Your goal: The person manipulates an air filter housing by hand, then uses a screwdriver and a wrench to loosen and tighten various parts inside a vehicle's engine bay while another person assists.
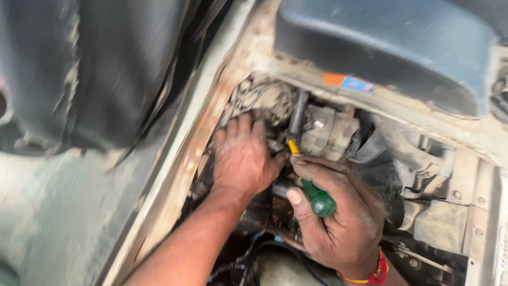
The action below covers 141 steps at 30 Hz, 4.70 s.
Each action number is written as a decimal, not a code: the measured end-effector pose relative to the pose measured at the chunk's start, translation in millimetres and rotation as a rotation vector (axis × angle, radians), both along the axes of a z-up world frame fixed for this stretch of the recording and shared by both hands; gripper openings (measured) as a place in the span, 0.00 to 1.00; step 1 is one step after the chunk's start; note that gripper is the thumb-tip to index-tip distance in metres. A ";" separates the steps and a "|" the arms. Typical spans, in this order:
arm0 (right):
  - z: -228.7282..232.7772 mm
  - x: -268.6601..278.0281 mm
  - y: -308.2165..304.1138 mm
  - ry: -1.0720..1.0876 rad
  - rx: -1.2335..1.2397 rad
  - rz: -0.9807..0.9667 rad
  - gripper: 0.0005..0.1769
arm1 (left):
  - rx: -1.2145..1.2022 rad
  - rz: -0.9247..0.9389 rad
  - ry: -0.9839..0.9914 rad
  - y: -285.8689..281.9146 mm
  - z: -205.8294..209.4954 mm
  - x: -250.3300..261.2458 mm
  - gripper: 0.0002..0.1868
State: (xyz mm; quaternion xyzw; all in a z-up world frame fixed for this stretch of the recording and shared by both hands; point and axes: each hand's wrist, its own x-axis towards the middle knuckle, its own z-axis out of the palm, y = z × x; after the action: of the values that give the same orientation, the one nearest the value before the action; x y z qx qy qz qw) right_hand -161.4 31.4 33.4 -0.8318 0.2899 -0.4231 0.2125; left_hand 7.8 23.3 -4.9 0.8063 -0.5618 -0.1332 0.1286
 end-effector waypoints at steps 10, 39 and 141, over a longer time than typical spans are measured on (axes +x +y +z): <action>-0.5 16.7 11.2 0.127 -0.087 0.081 0.15 | -0.121 -0.040 -0.116 4.4 -24.0 9.5 0.45; -7.4 -12.0 -4.6 -0.447 0.374 0.148 0.16 | -0.070 -0.019 -0.101 23.4 -21.9 -5.8 0.46; -28.0 100.6 -170.8 -0.704 0.621 0.668 0.12 | -0.147 -0.023 -0.172 2.8 -33.6 -9.4 0.39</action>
State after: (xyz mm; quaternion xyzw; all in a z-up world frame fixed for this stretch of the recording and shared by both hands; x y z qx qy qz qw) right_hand -60.8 -139.4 5.3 -0.5858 0.0338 -0.4795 0.6525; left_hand -1.6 26.1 -38.5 0.7966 -0.5883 -0.0236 0.1373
